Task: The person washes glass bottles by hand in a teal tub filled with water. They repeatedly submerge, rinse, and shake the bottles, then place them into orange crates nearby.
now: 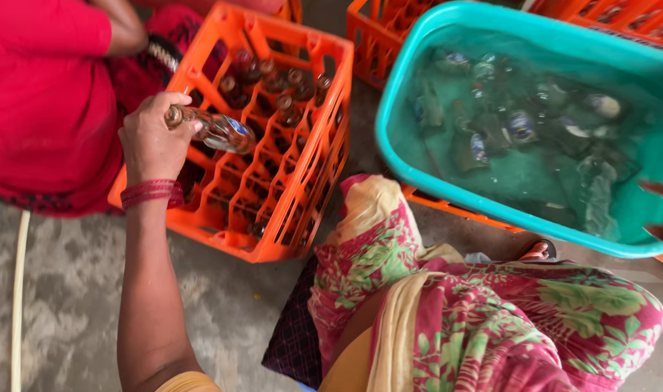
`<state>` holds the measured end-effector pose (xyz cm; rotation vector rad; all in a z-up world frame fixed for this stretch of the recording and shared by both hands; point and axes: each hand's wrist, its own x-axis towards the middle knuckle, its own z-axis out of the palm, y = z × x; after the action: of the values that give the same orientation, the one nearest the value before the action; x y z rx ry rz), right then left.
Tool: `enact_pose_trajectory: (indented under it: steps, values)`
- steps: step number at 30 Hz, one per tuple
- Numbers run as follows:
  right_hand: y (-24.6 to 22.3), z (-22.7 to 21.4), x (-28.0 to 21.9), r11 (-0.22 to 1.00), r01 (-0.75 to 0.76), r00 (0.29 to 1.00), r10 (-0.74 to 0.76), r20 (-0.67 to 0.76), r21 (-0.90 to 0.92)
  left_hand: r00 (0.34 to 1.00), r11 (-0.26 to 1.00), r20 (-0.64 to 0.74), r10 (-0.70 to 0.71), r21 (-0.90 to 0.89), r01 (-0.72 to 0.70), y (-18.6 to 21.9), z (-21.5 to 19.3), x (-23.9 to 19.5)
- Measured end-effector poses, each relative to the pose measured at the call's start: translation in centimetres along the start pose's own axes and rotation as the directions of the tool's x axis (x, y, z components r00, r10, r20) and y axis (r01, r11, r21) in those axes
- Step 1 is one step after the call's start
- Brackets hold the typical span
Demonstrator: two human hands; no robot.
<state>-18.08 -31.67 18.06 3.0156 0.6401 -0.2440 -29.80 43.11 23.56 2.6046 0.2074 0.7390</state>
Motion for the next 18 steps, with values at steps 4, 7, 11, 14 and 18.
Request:
enact_pose_trajectory:
  steps: [4, 7, 11, 14, 18]
  values:
    - [2.1, 3.7, -0.1, 0.995, -0.078, 0.989, 0.069, 0.130, 0.069, 0.971, 0.976, 0.148, -0.189, -0.081, 0.202, -0.5, -1.1, -3.6]
    - [2.0, 3.5, -0.2, 0.990, -0.108, 0.980, 0.090, 0.180, 0.094, 0.939, 0.956, 0.257, -0.228, -0.122, 0.266, 0.8, -2.2, -5.9]
    - [1.1, 3.7, -0.7, 0.982, -0.146, 0.971, 0.119, 0.206, 0.121, 0.927, 0.966, 0.324, -0.190, -0.110, 0.236, 2.7, -3.4, -7.7]
    - [1.0, 4.1, -1.0, 0.974, -0.177, 0.966, 0.144, 0.216, 0.140, 0.911, 0.953, 0.320, -0.261, -0.068, 0.297, 3.8, -3.9, -8.8]
    - [0.9, 4.6, 0.2, 0.970, -0.183, 0.965, 0.145, 0.220, 0.159, 0.912, 0.956, 0.300, -0.279, 0.000, 0.292, 3.8, -3.9, -9.3]
